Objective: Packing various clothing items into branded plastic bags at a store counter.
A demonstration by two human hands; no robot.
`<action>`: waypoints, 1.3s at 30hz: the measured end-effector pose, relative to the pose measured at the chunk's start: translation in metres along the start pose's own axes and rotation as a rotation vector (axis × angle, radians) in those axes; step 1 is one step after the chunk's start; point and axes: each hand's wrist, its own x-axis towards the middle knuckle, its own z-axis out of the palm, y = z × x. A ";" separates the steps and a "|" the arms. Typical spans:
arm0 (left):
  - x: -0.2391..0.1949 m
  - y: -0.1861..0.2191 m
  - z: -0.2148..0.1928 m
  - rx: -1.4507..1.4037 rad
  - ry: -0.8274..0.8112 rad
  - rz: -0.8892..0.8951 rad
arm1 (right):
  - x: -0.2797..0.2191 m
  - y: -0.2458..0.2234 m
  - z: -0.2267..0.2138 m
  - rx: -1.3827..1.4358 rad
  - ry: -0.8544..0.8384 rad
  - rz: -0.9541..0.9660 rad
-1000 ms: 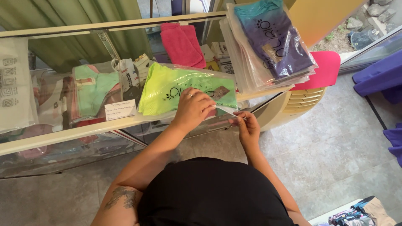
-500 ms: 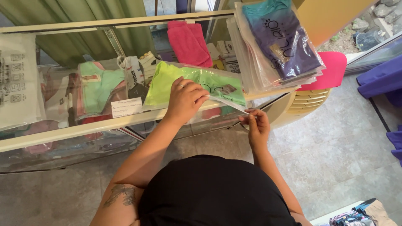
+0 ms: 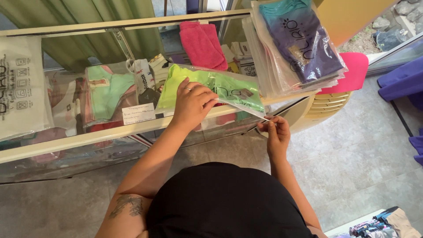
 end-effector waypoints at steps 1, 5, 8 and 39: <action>0.001 0.000 -0.003 0.008 0.008 -0.006 | 0.000 0.000 0.000 0.016 0.005 0.002; 0.002 -0.009 -0.010 0.032 0.041 0.017 | 0.000 0.003 -0.002 0.018 0.012 0.002; 0.004 -0.015 -0.015 0.070 0.067 0.031 | -0.001 0.006 -0.003 0.033 0.023 0.009; -0.006 -0.058 -0.086 -0.010 0.094 0.018 | -0.014 0.061 -0.031 0.034 0.273 0.064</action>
